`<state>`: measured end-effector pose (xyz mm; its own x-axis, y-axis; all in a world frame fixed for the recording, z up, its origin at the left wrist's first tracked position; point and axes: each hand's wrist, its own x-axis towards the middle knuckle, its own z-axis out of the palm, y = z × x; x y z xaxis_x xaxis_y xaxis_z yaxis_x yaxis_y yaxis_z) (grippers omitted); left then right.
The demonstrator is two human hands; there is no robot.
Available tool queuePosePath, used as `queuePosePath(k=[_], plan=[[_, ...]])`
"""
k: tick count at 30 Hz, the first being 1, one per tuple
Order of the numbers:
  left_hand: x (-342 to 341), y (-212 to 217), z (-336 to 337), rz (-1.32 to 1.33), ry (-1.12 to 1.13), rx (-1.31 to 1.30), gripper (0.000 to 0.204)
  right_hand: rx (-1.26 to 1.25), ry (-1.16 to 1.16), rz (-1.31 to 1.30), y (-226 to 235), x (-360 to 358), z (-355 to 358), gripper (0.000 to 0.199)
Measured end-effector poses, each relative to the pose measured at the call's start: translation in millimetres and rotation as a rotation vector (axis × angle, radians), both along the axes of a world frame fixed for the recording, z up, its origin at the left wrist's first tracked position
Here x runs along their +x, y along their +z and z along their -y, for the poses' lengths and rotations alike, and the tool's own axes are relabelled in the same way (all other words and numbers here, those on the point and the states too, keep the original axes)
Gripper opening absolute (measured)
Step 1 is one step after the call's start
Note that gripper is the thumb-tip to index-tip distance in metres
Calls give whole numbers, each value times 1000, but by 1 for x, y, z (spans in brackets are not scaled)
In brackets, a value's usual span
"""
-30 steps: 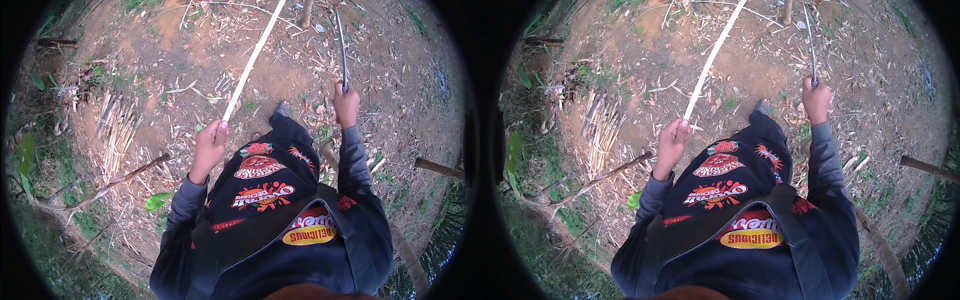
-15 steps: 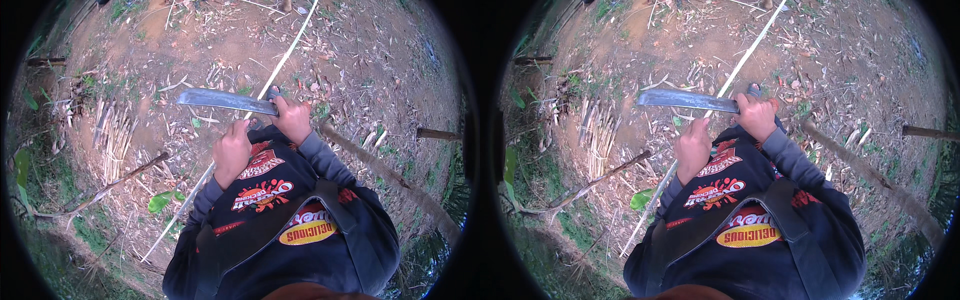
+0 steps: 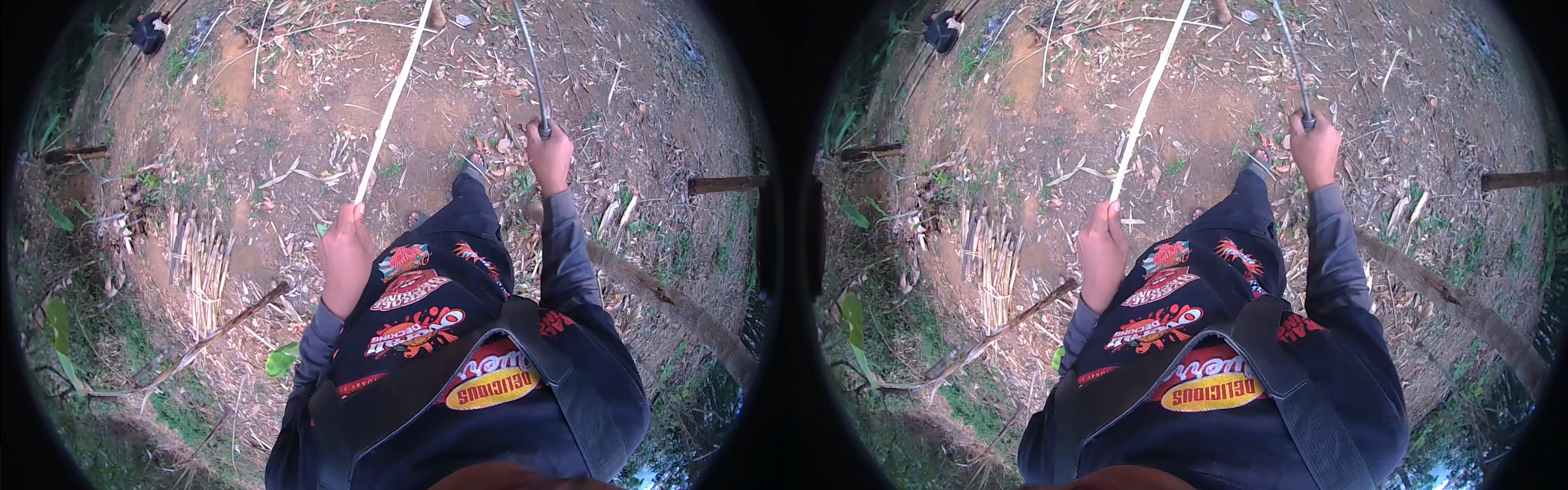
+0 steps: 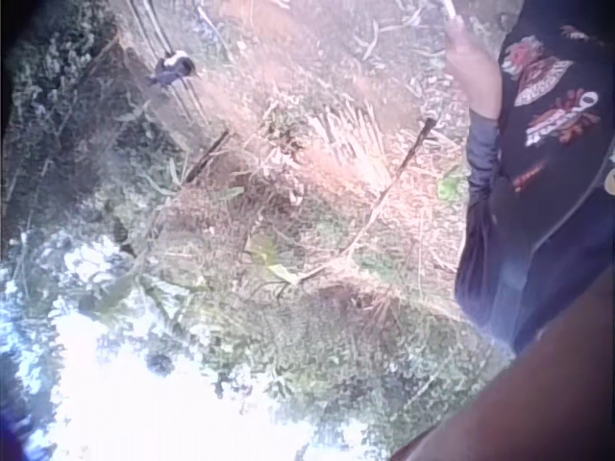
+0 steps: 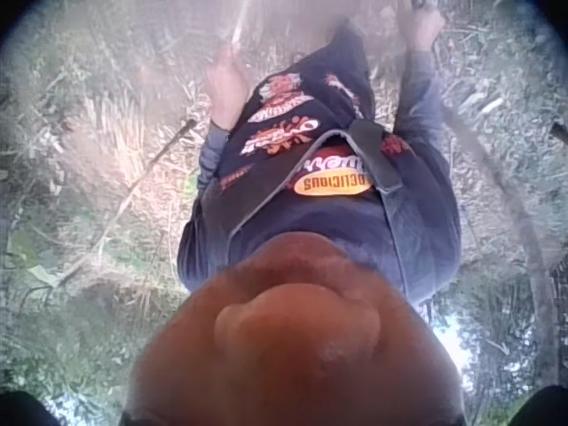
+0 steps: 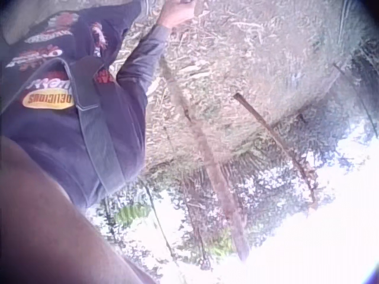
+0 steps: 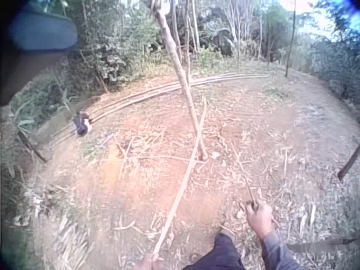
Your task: The person sits on the ground and ties several bamboo poles together using a thin strip of bamboo. They then stand up, pick up a machete, and use it to shave and split a thin bamboo stick into smaller pieces.
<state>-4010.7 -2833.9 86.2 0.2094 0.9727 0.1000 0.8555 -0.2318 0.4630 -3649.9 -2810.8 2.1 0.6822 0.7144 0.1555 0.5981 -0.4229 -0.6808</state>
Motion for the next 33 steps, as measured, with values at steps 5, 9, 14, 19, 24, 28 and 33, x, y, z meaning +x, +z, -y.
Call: queuePosePath(k=[5, 9, 14, 19, 24, 28, 33], plan=[[72, 4, -55, 283, -68, -159, 19, 123, 366, 162, 44, -41, -39, 19], [121, 5, -92, 429, -144, -276, 23, 194, 411, 303, 50, 28, -84, 18], [160, 25, -107, 280, -210, -138, 18, -115, -40, 151, 30, 212, -140, 30], [212, 13, -153, 229, -224, -224, 16, 144, 47, 54, 56, 238, -154, 23], [273, 19, -179, 269, -329, -80, 20, 130, 378, 401, 45, 242, -161, 15], [316, 19, -196, 253, -388, -106, 16, -167, 227, 327, -1, 317, -183, 22], [277, 6, -238, 324, -259, -336, 27, -268, -532, 109, -61, 511, -163, 39]])
